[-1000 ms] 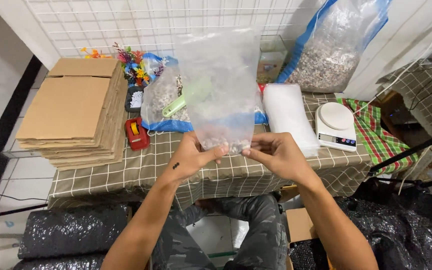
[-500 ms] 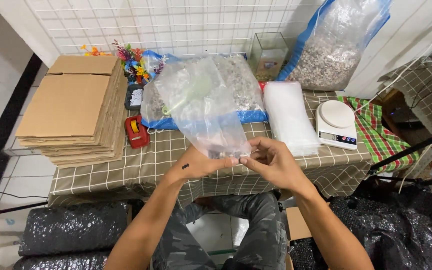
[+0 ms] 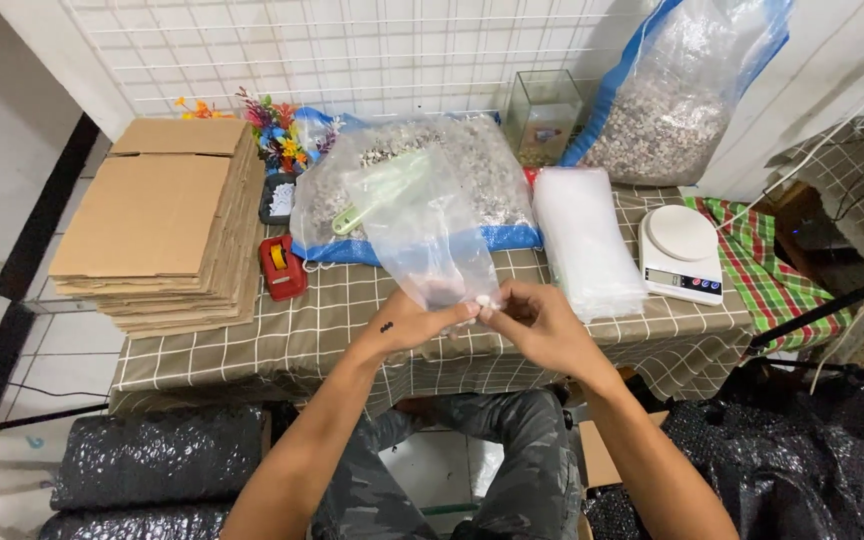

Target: The person transfers white pebbles from a large bag into small plastic pouches using a scoop and by hand, weighs the filled pouches on a digital scale, and seals them within a black plastic bag on a table.

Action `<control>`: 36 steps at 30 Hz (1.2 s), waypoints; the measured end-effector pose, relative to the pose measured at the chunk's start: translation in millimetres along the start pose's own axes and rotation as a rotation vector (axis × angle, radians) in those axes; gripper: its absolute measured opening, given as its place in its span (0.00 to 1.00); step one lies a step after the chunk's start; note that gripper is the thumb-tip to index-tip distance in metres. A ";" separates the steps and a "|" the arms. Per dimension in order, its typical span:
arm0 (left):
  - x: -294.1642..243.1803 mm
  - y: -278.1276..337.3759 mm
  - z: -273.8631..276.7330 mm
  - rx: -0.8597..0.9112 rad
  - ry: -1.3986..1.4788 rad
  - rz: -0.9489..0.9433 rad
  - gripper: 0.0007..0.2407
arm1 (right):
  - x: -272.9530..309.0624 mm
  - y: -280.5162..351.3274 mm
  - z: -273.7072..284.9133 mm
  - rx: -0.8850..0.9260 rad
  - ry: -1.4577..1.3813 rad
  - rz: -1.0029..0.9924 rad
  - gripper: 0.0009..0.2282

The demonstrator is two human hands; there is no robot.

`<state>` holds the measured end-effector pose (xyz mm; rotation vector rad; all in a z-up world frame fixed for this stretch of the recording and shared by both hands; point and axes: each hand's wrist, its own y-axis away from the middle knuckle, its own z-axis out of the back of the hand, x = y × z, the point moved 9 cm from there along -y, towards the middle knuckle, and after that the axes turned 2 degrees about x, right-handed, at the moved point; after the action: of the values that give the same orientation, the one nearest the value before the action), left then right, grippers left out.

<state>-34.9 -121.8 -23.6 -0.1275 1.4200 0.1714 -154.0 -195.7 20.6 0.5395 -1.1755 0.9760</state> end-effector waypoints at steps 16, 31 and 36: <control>39.8 -49.7 6.1 -0.001 0.480 0.192 0.22 | -57.6 -67.3 8.8 -0.118 -0.047 -0.155 0.07; 68.8 -137.5 62.5 -0.198 0.869 0.325 0.17 | -82.5 -175.3 34.4 -0.129 -0.268 -0.201 0.09; 57.8 -133.6 76.6 -0.167 0.973 0.356 0.20 | -55.9 -176.5 36.1 -0.146 -0.271 -0.139 0.03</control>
<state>73.6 -235.8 -71.4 -0.0950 2.3951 0.5763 -25.4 -332.5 2.6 0.6411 -1.4181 0.7064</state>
